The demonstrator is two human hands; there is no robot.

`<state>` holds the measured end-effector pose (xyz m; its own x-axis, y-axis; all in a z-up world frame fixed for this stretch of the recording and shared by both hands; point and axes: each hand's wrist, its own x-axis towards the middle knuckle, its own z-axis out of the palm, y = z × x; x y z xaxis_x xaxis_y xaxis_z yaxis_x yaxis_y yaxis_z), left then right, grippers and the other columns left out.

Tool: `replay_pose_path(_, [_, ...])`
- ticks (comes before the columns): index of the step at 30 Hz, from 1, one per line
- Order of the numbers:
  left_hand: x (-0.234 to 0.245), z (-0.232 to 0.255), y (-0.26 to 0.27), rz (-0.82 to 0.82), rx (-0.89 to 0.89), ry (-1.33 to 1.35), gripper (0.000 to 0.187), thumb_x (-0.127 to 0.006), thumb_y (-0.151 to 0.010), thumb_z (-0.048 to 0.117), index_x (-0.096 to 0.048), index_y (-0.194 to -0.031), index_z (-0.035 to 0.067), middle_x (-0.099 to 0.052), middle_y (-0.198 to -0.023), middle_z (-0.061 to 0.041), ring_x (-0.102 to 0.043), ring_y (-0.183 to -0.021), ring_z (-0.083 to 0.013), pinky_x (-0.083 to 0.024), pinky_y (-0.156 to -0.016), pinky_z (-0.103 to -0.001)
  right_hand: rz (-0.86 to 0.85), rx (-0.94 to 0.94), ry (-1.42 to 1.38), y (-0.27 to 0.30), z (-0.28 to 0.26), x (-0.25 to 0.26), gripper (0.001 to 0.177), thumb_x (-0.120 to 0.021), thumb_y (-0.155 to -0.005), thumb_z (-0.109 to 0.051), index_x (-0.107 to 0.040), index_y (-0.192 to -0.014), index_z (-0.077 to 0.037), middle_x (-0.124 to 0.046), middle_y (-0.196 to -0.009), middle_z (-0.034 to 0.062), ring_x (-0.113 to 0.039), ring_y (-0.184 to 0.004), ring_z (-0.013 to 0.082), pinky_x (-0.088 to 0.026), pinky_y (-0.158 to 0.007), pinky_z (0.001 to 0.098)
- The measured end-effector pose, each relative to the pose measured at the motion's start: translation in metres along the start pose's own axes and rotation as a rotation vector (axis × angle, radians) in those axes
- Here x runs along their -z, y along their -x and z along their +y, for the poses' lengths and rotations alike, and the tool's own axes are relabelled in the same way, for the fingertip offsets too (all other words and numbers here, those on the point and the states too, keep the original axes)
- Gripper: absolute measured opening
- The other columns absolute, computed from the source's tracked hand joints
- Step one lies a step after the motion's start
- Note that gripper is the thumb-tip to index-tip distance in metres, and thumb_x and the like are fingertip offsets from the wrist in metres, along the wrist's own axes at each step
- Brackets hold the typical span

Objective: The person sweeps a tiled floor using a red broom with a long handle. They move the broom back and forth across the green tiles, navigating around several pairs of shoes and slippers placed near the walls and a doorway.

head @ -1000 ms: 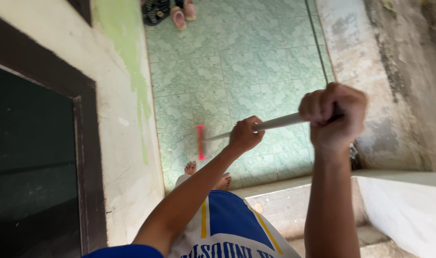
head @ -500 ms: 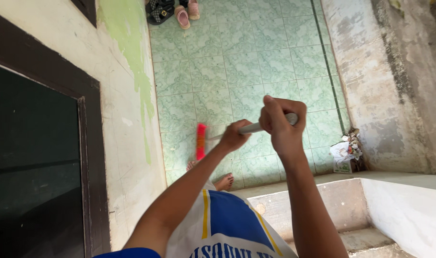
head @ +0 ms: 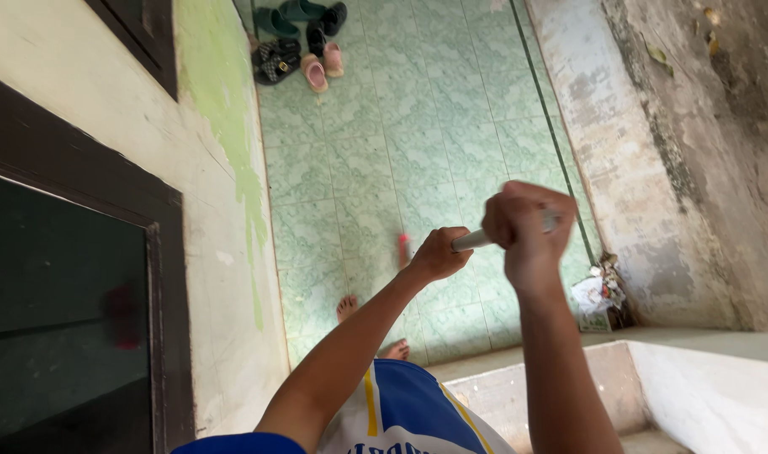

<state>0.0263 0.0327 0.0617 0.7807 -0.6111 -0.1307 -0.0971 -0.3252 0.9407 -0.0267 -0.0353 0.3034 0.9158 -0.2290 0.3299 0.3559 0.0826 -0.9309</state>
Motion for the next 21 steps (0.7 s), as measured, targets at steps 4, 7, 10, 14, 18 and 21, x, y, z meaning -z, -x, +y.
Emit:
replay_pose_path(4, [0.038, -0.002, 0.02, 0.158, 0.083, -0.083, 0.011, -0.066, -0.087, 0.019, -0.073, -0.094, 0.015, -0.076, -0.083, -0.01, -0.073, -0.08, -0.0295, -0.055, -0.07, -0.043, 0.026, 0.058, -0.197, -0.019, 0.005, 0.0, 0.049, -0.049, -0.107, -0.012, -0.033, -0.06, -0.01, -0.028, -0.051, -0.0015, -0.025, -0.043, 0.0094, -0.024, -0.045, 0.0303])
replay_pose_path(7, [0.066, -0.031, 0.032, 0.217, 0.219, -0.117, 0.016, -0.064, -0.086, 0.017, -0.074, -0.099, 0.018, -0.076, -0.083, -0.009, -0.074, -0.081, -0.0295, -0.056, -0.07, -0.044, -0.005, -0.016, -0.246, -0.026, 0.035, -0.008, 0.049, -0.047, -0.105, -0.012, -0.037, -0.058, -0.01, -0.031, -0.048, -0.0005, -0.029, -0.04, 0.0117, -0.027, -0.043, 0.0319])
replay_pose_path(10, [0.082, -0.076, 0.035, 0.242, 0.235, -0.142, 0.021, -0.062, -0.086, 0.013, -0.072, -0.104, 0.017, -0.076, -0.082, -0.009, -0.074, -0.08, -0.0295, -0.056, -0.071, -0.044, -0.071, -0.189, -0.277, -0.026, 0.067, -0.023, 0.05, -0.049, -0.105, -0.007, -0.039, -0.056, -0.011, -0.033, -0.049, -0.0004, -0.03, -0.043, 0.0115, -0.026, -0.045, 0.0312])
replay_pose_path(14, [0.07, -0.116, 0.013, 0.204, 0.027, -0.001, 0.022, -0.057, -0.089, 0.006, -0.073, -0.103, 0.011, -0.077, -0.089, -0.011, -0.075, -0.082, -0.026, -0.058, -0.075, -0.04, -0.117, -0.245, -0.063, -0.03, 0.076, -0.041, 0.052, -0.053, -0.103, -0.005, -0.04, -0.054, -0.011, -0.036, -0.049, -0.0022, -0.032, -0.043, 0.0093, -0.026, -0.043, 0.0297])
replay_pose_path(18, [0.046, -0.105, -0.027, 0.119, -0.18, 0.116, 0.029, -0.05, -0.09, 0.0, -0.068, -0.111, 0.007, -0.074, -0.103, -0.012, -0.07, -0.094, -0.0229, -0.056, -0.084, -0.038, -0.076, -0.252, 0.129, -0.045, 0.06, -0.038, 0.051, -0.055, -0.102, -0.007, -0.04, -0.053, -0.008, -0.038, -0.048, -0.0026, -0.029, -0.044, 0.0066, -0.022, -0.043, 0.0281])
replay_pose_path(21, [0.036, -0.074, -0.051, -0.055, -0.038, 0.182, 0.029, -0.048, -0.094, 0.004, -0.068, -0.114, 0.008, -0.073, -0.103, -0.012, -0.068, -0.094, -0.0227, -0.054, -0.082, -0.038, -0.074, -0.218, 0.256, -0.052, 0.052, -0.037, 0.052, -0.057, -0.103, -0.007, -0.039, -0.054, -0.008, -0.037, -0.05, -0.0042, -0.027, -0.047, 0.0048, -0.02, -0.045, 0.0277])
